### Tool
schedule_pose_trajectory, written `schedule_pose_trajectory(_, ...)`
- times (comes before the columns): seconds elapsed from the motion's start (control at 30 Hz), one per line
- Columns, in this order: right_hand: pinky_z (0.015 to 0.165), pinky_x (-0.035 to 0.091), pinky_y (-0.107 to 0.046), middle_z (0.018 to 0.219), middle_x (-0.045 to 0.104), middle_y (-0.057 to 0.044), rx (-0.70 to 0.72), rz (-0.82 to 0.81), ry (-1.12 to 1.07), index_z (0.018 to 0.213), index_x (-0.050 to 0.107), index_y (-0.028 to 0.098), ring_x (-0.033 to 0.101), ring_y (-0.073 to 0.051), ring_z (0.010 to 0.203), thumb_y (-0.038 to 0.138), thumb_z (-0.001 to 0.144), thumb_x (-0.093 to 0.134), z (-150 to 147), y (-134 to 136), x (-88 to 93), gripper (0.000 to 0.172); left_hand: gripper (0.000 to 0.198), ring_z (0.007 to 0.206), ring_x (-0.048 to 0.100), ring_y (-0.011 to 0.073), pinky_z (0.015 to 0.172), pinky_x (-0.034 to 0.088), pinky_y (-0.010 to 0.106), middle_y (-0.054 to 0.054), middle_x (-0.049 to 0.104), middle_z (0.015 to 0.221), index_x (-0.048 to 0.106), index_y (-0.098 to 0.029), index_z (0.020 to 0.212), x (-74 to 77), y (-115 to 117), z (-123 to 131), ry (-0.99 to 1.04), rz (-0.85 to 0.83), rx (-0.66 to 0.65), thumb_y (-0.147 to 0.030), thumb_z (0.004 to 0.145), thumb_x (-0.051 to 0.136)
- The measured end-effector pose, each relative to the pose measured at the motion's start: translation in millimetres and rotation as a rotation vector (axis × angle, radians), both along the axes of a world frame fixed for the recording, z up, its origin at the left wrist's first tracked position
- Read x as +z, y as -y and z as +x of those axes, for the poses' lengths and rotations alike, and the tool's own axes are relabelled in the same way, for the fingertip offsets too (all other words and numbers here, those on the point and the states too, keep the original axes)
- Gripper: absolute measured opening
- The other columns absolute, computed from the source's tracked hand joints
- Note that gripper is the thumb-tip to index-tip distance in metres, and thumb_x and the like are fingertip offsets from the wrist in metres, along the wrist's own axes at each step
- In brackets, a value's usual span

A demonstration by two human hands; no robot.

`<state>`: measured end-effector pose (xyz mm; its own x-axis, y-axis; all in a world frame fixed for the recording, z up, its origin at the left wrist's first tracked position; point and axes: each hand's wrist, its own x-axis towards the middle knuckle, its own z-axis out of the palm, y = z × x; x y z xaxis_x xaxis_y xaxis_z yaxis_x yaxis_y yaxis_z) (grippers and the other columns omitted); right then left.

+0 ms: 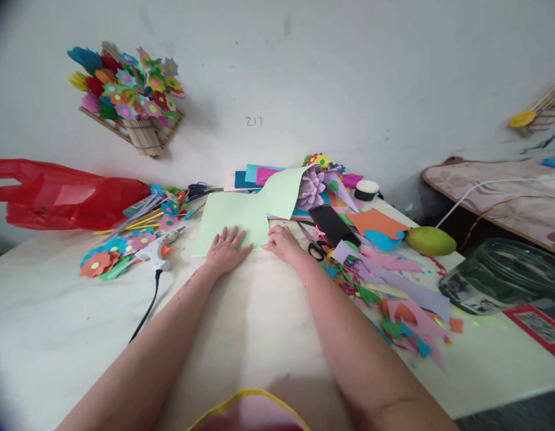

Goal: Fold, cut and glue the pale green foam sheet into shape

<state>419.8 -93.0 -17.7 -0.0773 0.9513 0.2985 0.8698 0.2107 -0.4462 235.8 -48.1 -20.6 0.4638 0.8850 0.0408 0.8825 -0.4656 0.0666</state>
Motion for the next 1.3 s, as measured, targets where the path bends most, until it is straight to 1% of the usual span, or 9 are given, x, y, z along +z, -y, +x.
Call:
schedule_pose_trajectory(0.33,0.082,0.036,-0.028,0.097,0.056,-0.003,-0.02,0.007,0.118,0.058,0.062,0.019,0.045,-0.018,0.089,0.029,0.071,0.06,5,4,4.5,0.016,0.072,0.13,0.004,0.0251,0.104,0.009,0.043,-0.002,0.014,0.142,0.019,-0.029,0.133,0.1,0,0,0.029,-0.007,0.005,-0.067,0.073,0.01)
schedule_pose_trajectory(0.5,0.079,0.037,-0.028,0.098,0.056,-0.003,-0.06,-0.029,0.155,0.056,0.061,0.019,0.044,-0.019,0.091,0.033,0.071,0.058,2,5,8.4,0.02,0.075,0.13,0.005,0.0258,0.103,0.011,0.043,-0.001,0.015,0.142,0.02,-0.029,0.133,2.1,2,1,0.022,-0.007,0.027,-0.07,0.071,0.012)
schedule_pose_trajectory(0.73,0.086,0.031,-0.034,0.102,0.052,-0.008,-0.203,-0.087,0.221,0.054,0.059,0.019,0.039,-0.025,0.1,0.045,0.067,0.06,0,6,9.2,0.029,0.081,0.129,0.004,0.0278,0.103,0.011,0.044,0.001,0.014,0.142,0.021,-0.028,0.133,3.2,1,3,0.047,-0.032,0.083,-0.074,0.066,0.017)
schedule_pose_trajectory(0.87,0.083,0.032,-0.038,0.102,0.049,-0.01,-0.287,-0.11,0.232,0.059,0.059,0.018,0.038,-0.028,0.1,0.051,0.065,0.059,1,5,7.5,0.033,0.084,0.129,-0.001,0.0297,0.102,0.011,0.046,0.002,0.012,0.143,0.022,-0.03,0.132,3.1,-3,4,0.06,-0.062,0.115,-0.076,0.063,0.02)
schedule_pose_trajectory(0.97,0.081,0.033,-0.038,0.1,0.049,-0.011,-0.311,-0.133,0.236,0.062,0.058,0.018,0.039,-0.028,0.099,0.054,0.063,0.058,1,5,7.0,0.036,0.084,0.128,-0.002,0.0323,0.101,0.011,0.05,0.003,0.013,0.143,0.023,-0.031,0.132,3.3,-4,6,0.076,-0.058,0.133,-0.077,0.061,0.024)
schedule_pose_trajectory(1.03,0.081,0.033,-0.038,0.099,0.049,-0.01,-0.32,-0.135,0.236,0.062,0.057,0.018,0.039,-0.028,0.099,0.055,0.062,0.058,1,5,7.1,0.037,0.081,0.128,-0.003,0.033,0.099,0.01,0.054,0.003,0.014,0.142,0.023,-0.032,0.132,3.6,-2,8,0.086,-0.044,0.136,-0.074,0.063,0.026)
schedule_pose_trajectory(1.13,0.08,0.034,-0.037,0.097,0.049,-0.01,-0.334,-0.129,0.23,0.064,0.057,0.018,0.04,-0.027,0.097,0.055,0.062,0.058,0,6,7.6,0.037,0.073,0.129,-0.005,0.0306,0.099,0.006,0.055,0.001,0.016,0.142,0.023,-0.032,0.132,3.7,2,12,0.086,0.005,0.099,-0.067,0.069,0.029)
schedule_pose_trajectory(1.2,0.08,0.034,-0.037,0.097,0.049,-0.01,-0.336,-0.128,0.226,0.066,0.057,0.018,0.041,-0.027,0.096,0.056,0.062,0.058,-1,6,8.3,0.038,0.069,0.129,-0.006,0.0282,0.101,0.002,0.053,0.001,0.019,0.141,0.024,-0.03,0.132,3.5,6,16,0.077,0.04,0.066,-0.063,0.071,0.028)
schedule_pose_trajectory(1.3,0.081,0.034,-0.036,0.098,0.049,-0.01,-0.333,-0.134,0.221,0.068,0.057,0.018,0.041,-0.026,0.097,0.055,0.062,0.058,-1,7,9.4,0.037,0.07,0.129,-0.004,0.0265,0.102,-0.001,0.05,0.001,0.021,0.14,0.026,-0.027,0.132,3.0,11,22,0.074,0.054,0.043,-0.064,0.072,0.022)
